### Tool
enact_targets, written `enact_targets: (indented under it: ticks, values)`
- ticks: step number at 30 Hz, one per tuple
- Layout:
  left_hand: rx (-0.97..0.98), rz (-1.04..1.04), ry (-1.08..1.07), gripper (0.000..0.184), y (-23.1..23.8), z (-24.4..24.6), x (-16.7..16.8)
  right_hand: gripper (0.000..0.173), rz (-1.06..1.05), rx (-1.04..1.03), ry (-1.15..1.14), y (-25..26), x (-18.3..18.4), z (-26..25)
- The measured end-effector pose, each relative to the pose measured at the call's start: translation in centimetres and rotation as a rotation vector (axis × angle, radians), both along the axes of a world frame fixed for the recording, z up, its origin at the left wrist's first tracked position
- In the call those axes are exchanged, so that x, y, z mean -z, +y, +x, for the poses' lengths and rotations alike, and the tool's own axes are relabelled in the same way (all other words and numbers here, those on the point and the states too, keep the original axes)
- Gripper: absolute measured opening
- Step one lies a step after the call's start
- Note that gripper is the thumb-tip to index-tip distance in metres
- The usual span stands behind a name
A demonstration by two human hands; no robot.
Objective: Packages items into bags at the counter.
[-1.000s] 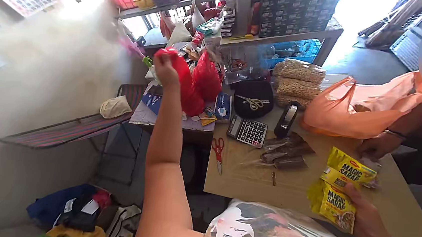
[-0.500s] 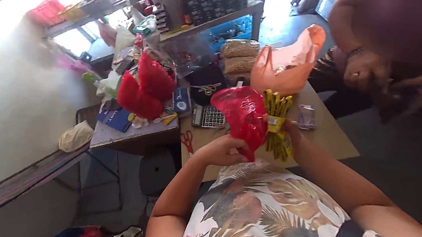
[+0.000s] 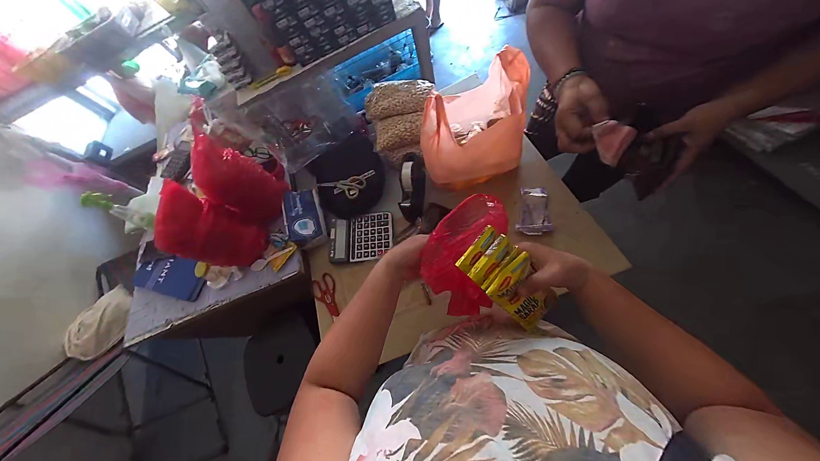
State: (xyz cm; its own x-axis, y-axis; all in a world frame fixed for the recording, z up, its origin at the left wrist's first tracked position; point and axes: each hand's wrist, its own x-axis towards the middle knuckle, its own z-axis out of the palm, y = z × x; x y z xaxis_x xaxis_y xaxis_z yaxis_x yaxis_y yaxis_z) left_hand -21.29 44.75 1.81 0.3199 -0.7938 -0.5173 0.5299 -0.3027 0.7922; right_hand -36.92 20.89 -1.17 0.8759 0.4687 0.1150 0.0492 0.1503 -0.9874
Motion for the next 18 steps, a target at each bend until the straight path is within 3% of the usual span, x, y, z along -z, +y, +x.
enact_targets:
  ticks: [2,6,9,11,13,15,18]
  values:
    - [0.07,-0.051,-0.065,0.013,-1.5,0.0,-0.7,0.05,-0.021,0.031,0.032,-1.4,0.5,-0.5]
    - [0.119,0.039,-0.305,0.006,-3.7,-0.6,-1.1,0.051,-0.073,0.147,0.145,-3.1,1.9,-2.5]
    - [0.06,0.304,-0.728,0.016,-4.9,-1.6,-0.2,0.062,-0.093,0.269,0.172,-4.8,2.8,-4.6]
    - [-0.004,0.471,-0.966,0.021,-5.3,-2.5,0.4,0.063,-0.09,0.46,0.227,-5.5,2.2,-6.5]
    - [-0.017,0.59,-1.125,0.023,-5.8,-3.7,0.5,0.077,0.019,0.622,0.243,-6.1,1.3,-8.1]
    - [0.009,0.646,-1.2,0.026,-6.4,-5.0,0.5,0.09,0.234,0.574,0.214,-6.3,-0.2,-8.6]
    - [-0.03,0.527,-1.176,0.028,-7.2,-6.7,0.6,0.086,0.404,0.347,0.227,-4.5,-1.6,-7.2]
